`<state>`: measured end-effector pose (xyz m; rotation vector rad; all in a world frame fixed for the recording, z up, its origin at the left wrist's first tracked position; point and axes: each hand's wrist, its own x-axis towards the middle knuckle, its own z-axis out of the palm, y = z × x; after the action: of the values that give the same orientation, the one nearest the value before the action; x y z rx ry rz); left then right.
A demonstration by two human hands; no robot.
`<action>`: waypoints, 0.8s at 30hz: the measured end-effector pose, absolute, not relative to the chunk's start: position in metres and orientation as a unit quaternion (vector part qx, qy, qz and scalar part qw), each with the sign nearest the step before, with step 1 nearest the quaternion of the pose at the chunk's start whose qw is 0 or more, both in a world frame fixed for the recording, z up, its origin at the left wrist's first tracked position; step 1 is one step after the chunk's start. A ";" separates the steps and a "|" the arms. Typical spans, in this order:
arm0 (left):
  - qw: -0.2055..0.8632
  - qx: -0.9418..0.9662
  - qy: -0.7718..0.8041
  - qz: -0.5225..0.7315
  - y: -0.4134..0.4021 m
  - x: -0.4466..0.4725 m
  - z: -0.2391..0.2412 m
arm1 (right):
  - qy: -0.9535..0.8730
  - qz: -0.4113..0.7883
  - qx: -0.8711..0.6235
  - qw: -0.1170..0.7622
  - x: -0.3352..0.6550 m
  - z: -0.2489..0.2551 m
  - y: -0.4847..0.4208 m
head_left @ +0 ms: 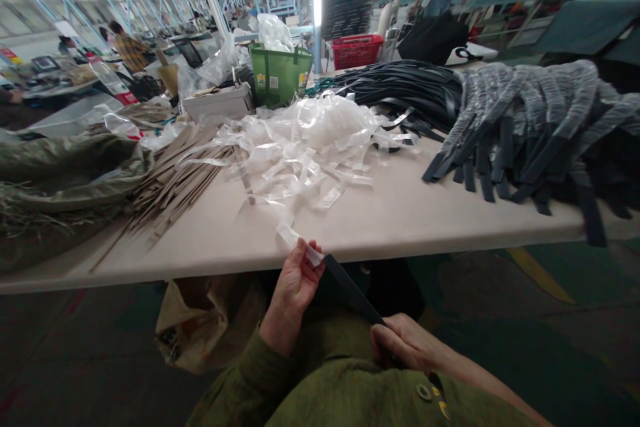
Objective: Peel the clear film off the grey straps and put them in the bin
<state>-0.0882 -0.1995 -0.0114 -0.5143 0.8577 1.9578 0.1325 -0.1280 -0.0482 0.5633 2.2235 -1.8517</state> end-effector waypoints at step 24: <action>0.545 -0.083 0.427 0.717 -0.226 -0.026 -0.053 | 0.657 -0.721 0.172 0.138 0.109 -0.042 -0.119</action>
<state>-0.0258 -0.2257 -0.0526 -0.1963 1.0139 1.7010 0.1086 -0.1189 -0.0421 0.4966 1.9008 -2.0852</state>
